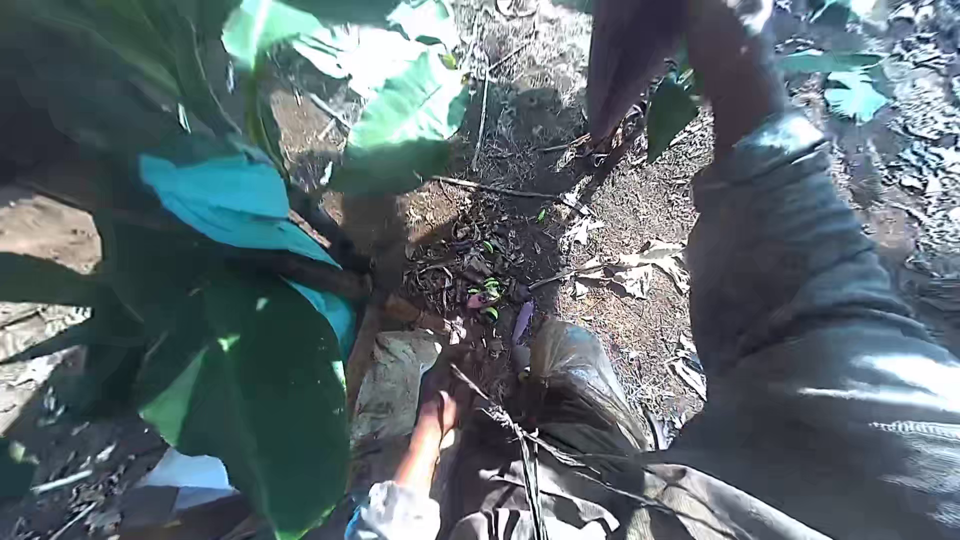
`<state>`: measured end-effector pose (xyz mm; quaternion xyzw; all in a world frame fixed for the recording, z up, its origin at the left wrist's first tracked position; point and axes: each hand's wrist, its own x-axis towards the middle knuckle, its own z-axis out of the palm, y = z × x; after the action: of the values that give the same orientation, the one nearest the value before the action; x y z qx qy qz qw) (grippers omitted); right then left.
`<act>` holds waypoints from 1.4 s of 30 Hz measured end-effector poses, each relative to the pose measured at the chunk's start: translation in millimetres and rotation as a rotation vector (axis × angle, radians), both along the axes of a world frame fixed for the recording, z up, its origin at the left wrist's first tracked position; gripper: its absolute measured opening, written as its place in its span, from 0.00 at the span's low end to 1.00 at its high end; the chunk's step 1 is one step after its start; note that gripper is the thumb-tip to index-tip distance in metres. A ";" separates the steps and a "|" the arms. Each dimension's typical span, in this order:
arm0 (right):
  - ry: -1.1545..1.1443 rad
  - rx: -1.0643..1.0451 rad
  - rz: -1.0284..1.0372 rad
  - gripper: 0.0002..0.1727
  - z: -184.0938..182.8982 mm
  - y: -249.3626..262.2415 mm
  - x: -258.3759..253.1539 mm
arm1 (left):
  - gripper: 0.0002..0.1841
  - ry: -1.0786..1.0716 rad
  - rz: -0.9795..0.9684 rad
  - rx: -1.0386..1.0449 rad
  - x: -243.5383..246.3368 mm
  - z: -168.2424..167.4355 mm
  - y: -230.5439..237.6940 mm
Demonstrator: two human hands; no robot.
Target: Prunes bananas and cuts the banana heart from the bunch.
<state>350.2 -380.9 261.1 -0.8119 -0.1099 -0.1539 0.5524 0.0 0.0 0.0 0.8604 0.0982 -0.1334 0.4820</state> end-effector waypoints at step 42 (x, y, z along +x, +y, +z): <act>0.330 0.990 1.042 0.28 110.6 -9.6 108.0 | 0.13 -1.646 0.590 0.712 388.4 324.5 -305.1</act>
<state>458.2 -390.5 371.6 -0.3226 -0.3145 0.2208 0.8651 388.4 -305.1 324.5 0.7212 -0.0241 0.6813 0.1228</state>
